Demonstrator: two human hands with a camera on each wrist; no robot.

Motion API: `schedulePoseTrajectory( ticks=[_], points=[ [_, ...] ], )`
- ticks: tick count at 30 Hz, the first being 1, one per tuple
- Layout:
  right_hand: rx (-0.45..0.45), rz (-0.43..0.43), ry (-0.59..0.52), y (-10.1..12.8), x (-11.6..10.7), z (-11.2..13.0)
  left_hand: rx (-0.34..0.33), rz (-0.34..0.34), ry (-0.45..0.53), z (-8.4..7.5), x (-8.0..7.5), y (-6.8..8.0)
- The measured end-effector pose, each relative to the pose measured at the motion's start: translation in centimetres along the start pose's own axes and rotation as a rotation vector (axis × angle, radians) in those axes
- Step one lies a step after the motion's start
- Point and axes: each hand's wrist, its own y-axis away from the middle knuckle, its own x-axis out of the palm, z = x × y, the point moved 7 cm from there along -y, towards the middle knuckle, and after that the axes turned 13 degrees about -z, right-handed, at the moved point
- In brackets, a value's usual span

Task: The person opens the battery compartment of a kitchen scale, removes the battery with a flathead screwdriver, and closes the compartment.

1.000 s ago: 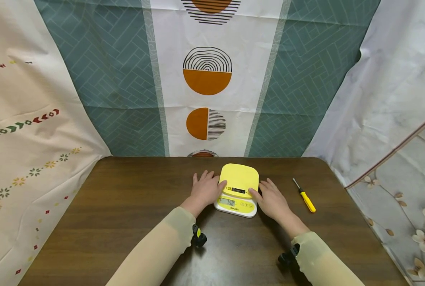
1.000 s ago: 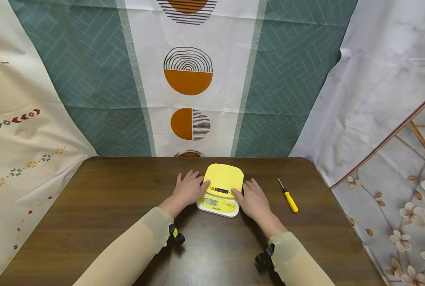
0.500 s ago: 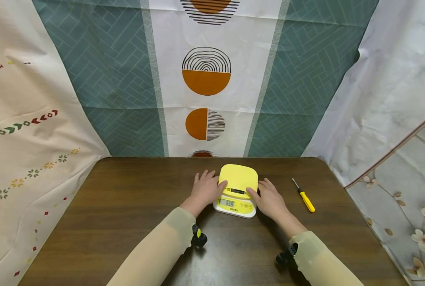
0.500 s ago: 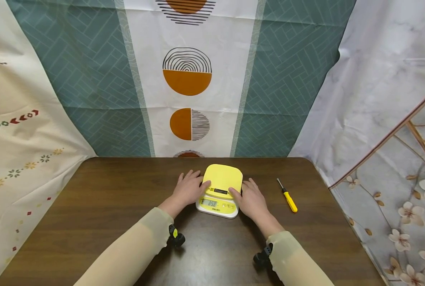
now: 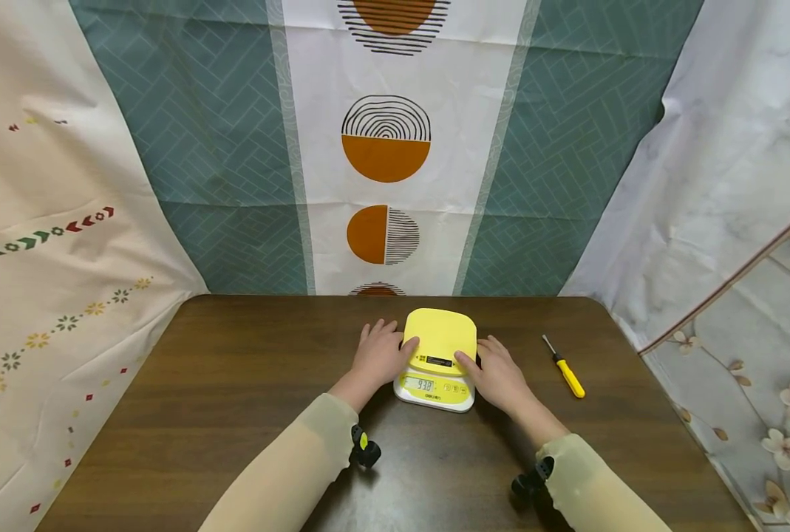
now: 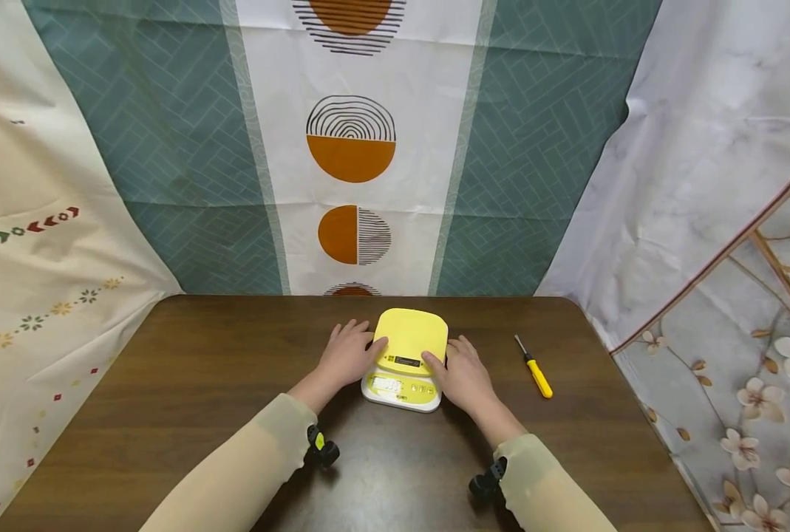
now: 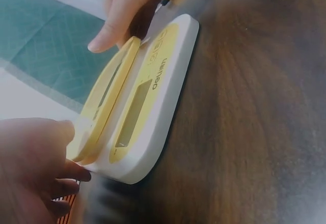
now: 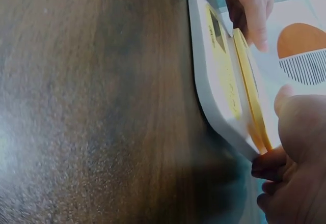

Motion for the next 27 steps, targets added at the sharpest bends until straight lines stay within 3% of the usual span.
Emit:
schedulePoseTrajectory(
  ticks=[17, 27],
  points=[
    [0.048, 0.004, -0.088, 1.0, -1.0, 1.5, 0.064, -0.161, 0.12, 0.4, -2.3, 1.2],
    [0.059, 0.006, -0.184, 1.4, -1.4, 2.2, -0.013, -0.2, 0.233, 1.4, -2.8, 1.5]
  ],
)
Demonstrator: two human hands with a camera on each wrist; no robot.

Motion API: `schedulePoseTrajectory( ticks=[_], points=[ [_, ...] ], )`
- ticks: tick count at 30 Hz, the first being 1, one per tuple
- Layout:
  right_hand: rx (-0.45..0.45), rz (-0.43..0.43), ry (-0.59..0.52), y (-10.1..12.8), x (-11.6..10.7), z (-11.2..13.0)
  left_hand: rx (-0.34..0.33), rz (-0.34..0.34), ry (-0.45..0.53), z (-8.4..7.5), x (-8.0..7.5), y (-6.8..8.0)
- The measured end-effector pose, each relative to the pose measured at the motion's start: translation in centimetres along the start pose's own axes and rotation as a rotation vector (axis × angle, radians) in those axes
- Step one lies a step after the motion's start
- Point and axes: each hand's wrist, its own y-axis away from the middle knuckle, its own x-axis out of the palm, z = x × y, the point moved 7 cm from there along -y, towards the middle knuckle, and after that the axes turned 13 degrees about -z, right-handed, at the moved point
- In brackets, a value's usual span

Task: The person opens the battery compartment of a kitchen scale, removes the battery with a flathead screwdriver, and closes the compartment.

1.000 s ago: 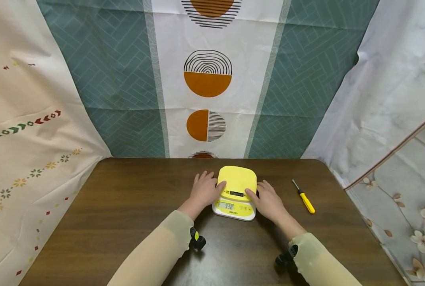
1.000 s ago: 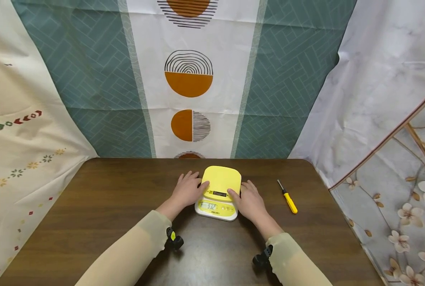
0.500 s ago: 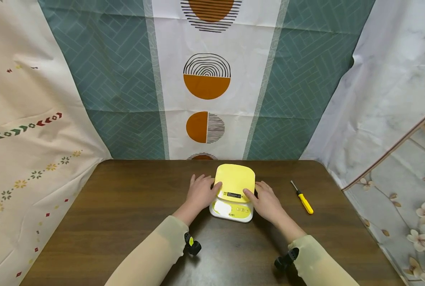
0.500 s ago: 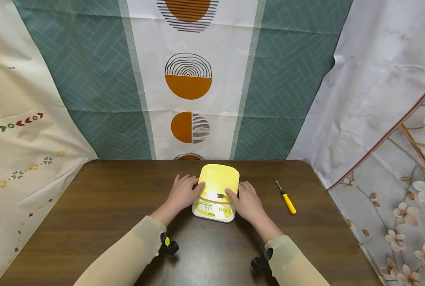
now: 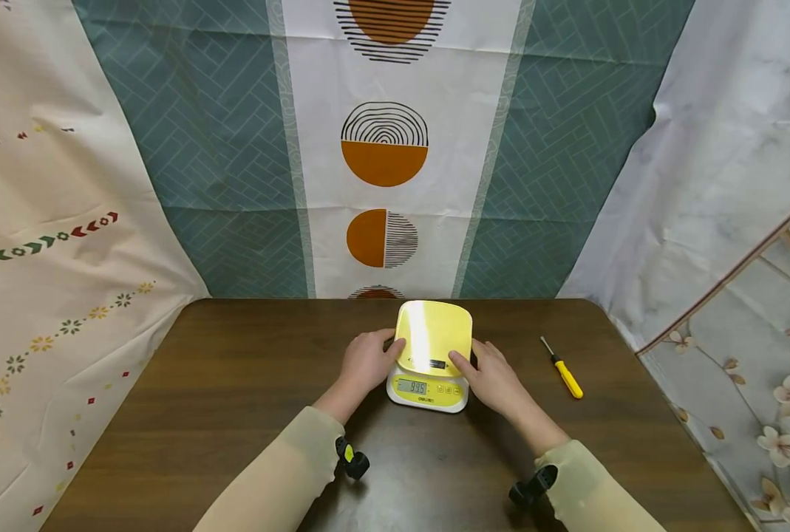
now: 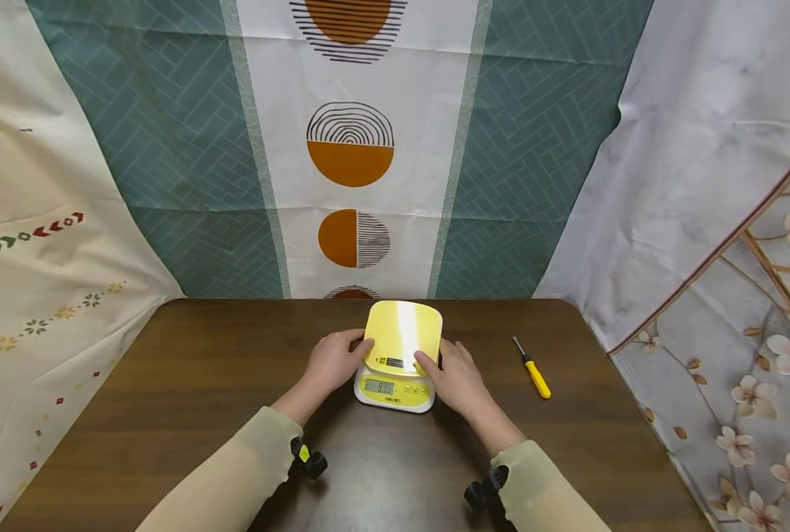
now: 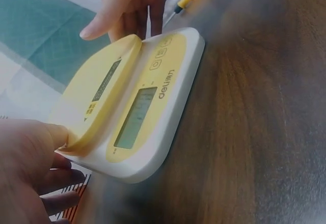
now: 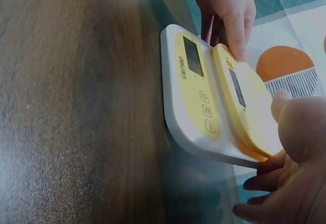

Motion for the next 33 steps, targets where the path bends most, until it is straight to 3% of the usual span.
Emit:
schedulePoseTrajectory(
  ticks=[17, 27, 33],
  points=[
    [-0.027, -0.028, -0.051, -0.2, -0.5, 1.4, -0.096, -0.012, 0.075, -0.1, -2.4, 0.2],
    [-0.004, -0.028, -0.083, -0.5, -0.6, 1.9, -0.081, -0.02, 0.067, -0.4, -3.5, 0.4],
    [-0.024, -0.059, -0.089, -0.3, -0.8, 2.2, -0.111, -0.004, 0.086, -0.1, -3.7, 0.5]
  ],
)
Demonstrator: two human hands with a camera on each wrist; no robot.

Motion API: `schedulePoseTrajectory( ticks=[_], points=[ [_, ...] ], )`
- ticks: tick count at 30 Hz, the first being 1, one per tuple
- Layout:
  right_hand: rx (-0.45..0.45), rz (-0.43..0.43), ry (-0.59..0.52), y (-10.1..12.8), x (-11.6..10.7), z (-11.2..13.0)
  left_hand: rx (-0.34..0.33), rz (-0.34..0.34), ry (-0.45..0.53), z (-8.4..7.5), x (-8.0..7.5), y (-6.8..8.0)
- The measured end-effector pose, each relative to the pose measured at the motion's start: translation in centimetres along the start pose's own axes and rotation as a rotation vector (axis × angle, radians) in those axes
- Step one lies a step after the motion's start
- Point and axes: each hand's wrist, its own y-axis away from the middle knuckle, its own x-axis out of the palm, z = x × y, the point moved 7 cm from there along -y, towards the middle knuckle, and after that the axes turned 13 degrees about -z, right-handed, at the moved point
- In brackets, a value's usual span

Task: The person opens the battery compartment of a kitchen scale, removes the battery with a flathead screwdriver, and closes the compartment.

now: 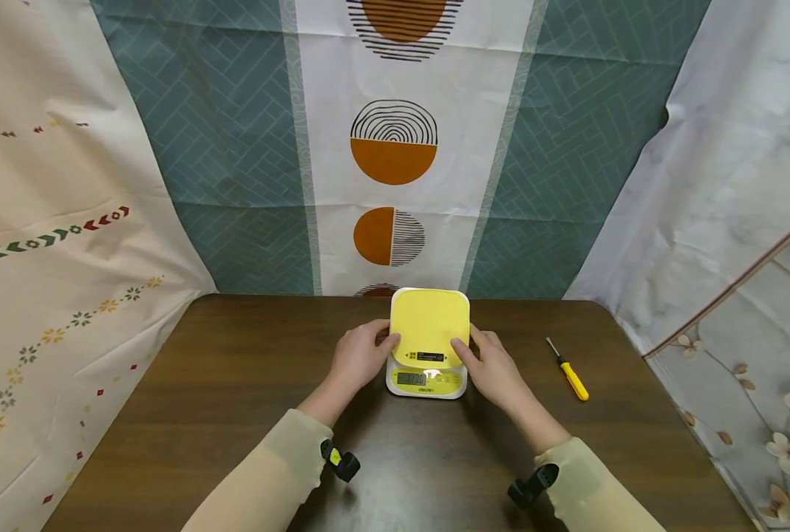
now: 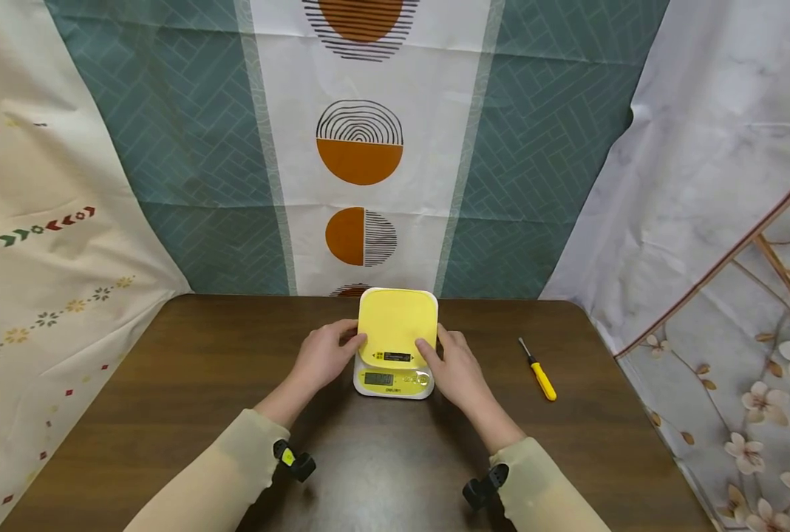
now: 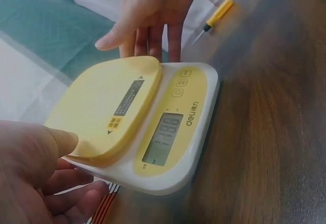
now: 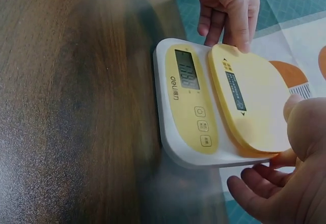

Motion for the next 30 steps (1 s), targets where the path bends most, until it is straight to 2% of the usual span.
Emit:
schedulePoseTrajectory(
  ticks=[4, 17, 24, 30],
  points=[
    [-0.013, -0.005, -0.004, 0.0, 0.0, 0.2, -0.019, -0.001, 0.012, 0.0, -0.2, 0.1],
    [0.003, -0.026, -0.077, -0.2, -0.2, 1.2, 0.026, -0.047, 0.029, -0.5, -1.4, 0.1],
    [0.004, -0.049, -0.125, -0.4, -0.1, 1.8, 0.019, -0.084, 0.049, -0.3, -1.9, -0.1],
    [-0.025, -0.059, -0.148, -0.4, -0.2, 2.3, 0.031, -0.08, 0.038, -0.5, -2.3, -0.1]
  ],
)
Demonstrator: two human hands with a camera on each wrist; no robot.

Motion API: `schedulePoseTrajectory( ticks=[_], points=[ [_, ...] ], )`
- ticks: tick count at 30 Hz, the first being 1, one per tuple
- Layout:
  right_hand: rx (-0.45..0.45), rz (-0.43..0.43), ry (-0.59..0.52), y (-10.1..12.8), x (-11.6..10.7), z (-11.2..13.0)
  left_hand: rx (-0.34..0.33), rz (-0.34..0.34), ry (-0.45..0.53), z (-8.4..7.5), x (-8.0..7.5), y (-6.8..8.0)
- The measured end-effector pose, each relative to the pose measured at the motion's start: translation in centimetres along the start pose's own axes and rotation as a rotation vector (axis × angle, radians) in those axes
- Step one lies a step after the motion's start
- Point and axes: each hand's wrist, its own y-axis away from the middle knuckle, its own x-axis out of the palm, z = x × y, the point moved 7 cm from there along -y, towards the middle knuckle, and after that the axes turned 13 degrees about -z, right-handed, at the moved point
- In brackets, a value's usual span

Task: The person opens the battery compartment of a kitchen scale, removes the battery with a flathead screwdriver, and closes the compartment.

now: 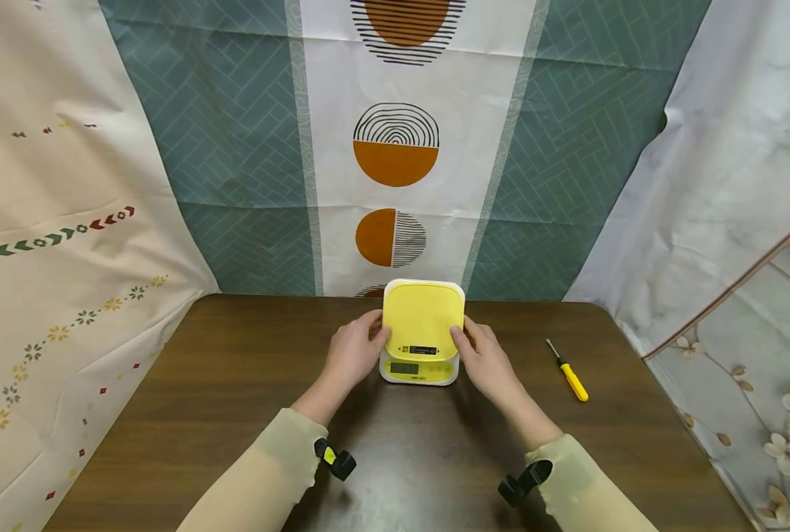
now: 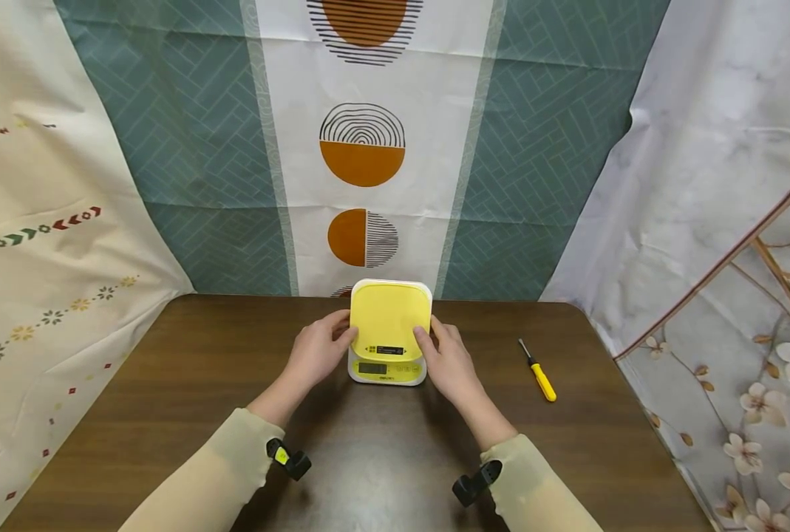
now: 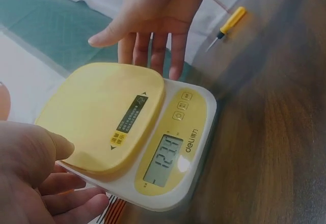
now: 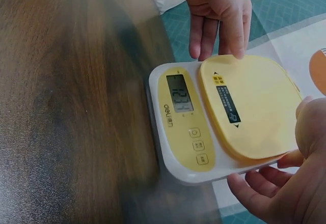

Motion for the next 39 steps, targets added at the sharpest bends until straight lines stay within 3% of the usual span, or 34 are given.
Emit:
schedulePoseTrajectory(
  ticks=[16, 29, 39],
  points=[
    [0.029, -0.026, -0.119, -0.14, -0.01, 0.25, 0.0, -0.004, 0.012, -0.58, -0.52, 0.0],
    [0.05, -0.039, -0.158, -0.28, -0.37, 0.15, -0.088, 0.068, 0.119, -0.19, -0.28, 0.19],
    [0.093, -0.049, -0.209, -0.31, -0.65, -0.25, -0.051, 0.062, 0.187, -0.2, -0.13, 0.22]
  ],
)
